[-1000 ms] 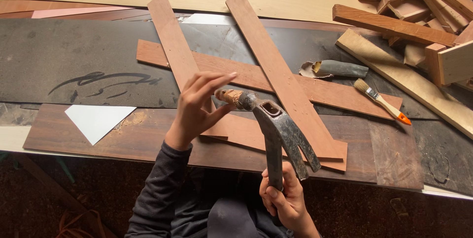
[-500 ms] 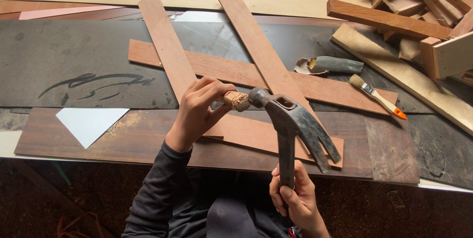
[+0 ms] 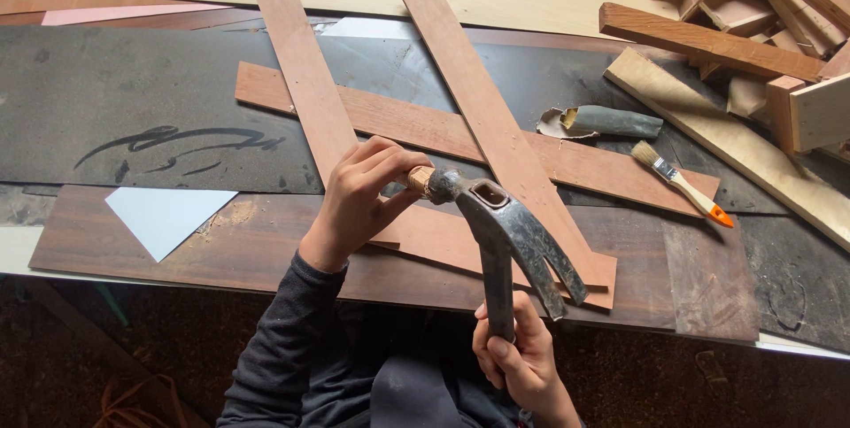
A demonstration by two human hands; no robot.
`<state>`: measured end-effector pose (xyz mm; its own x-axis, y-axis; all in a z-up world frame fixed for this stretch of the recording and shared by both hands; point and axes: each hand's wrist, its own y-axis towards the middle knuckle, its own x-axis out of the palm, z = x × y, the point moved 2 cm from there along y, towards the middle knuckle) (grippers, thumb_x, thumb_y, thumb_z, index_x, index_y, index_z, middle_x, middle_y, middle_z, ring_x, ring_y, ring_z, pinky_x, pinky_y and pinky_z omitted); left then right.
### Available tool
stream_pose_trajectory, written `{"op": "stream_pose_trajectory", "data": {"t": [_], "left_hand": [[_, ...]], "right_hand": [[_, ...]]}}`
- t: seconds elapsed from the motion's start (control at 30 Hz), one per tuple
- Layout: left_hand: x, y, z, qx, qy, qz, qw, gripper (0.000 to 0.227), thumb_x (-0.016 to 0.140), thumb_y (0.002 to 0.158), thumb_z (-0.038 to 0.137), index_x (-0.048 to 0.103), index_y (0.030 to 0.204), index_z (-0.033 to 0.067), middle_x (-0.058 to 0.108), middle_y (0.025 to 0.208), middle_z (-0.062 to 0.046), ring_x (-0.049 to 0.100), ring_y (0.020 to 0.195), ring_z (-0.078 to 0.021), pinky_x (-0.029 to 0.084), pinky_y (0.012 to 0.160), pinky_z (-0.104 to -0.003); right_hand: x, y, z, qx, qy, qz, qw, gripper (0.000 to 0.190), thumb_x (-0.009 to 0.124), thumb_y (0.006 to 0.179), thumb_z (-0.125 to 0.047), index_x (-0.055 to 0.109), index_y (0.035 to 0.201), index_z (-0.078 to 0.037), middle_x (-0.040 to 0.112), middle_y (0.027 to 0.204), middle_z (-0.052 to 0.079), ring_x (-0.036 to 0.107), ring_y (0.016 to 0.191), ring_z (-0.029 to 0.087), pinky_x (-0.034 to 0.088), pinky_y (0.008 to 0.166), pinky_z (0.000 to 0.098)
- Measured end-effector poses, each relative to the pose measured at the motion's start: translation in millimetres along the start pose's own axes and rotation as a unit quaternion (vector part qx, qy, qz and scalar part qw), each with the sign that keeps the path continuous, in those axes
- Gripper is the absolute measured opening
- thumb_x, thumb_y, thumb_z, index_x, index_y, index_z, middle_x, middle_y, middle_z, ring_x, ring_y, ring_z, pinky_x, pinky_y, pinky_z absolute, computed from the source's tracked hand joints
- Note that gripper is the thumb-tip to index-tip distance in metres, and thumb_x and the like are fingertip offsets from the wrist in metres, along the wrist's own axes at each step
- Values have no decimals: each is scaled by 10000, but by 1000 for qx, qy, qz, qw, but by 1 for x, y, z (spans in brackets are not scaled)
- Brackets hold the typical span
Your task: The person brushes a wooden frame with a paintbrush, then uses a hammer to repeatedly strike a small wooden dowel. The work occurs on a cluttered workbench with various wood pieces and tools visible.
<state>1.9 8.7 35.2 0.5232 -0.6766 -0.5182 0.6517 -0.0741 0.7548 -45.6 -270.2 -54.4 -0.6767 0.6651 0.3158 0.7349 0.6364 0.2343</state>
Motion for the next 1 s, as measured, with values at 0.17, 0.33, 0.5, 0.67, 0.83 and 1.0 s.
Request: {"op": "stream_pose_trajectory", "data": {"t": [0.17,0.33,0.5,0.67,0.83,1.0], "left_hand": [[-1,0,-3,-6,3,0,1000,328,845,813,166,692,1095,102,738,995,-12,682,954,-202,524,804,-354],[-7,2,-5,-10,-2,1,1000,316,836,827,165,693,1101,99,730,980,-18,682,944,-206,525,790,-355],[-10,1,-5,-19,7,-4,1000,296,831,834,177,695,1085,99,735,960,-20,684,917,-209,529,782,-354],[-16,-1,-10,-17,-8,22,1000,298,809,852,165,696,1114,78,739,1002,-37,683,951,-212,557,812,-350],[-31,-3,-14,-24,-18,45,999,244,798,902,116,688,1118,82,750,1060,-28,694,985,-176,584,841,-319],[-47,-9,-17,-35,-45,61,996,266,791,913,74,666,1147,71,750,1098,-37,692,1039,-181,582,892,-319]], "right_hand": [[1,-5,3,-49,35,-8,998,309,597,1055,-181,482,1241,37,556,672,52,455,457,65,367,393,203],[4,-3,9,-16,-3,3,1000,319,606,1043,-184,480,1237,35,570,695,58,462,466,61,375,406,208],[5,-1,8,17,-18,8,1000,319,603,1041,-190,495,1247,29,571,690,49,471,469,62,383,412,210],[5,2,8,-21,9,6,1000,292,593,1051,-195,485,1221,16,570,670,51,468,444,60,377,391,201],[-8,4,11,0,-39,61,997,280,584,1033,-192,483,1201,7,553,644,40,477,424,63,396,369,196],[-32,6,23,10,-108,98,989,270,604,1002,-185,487,1172,-11,548,625,30,480,399,61,402,338,190]]}}
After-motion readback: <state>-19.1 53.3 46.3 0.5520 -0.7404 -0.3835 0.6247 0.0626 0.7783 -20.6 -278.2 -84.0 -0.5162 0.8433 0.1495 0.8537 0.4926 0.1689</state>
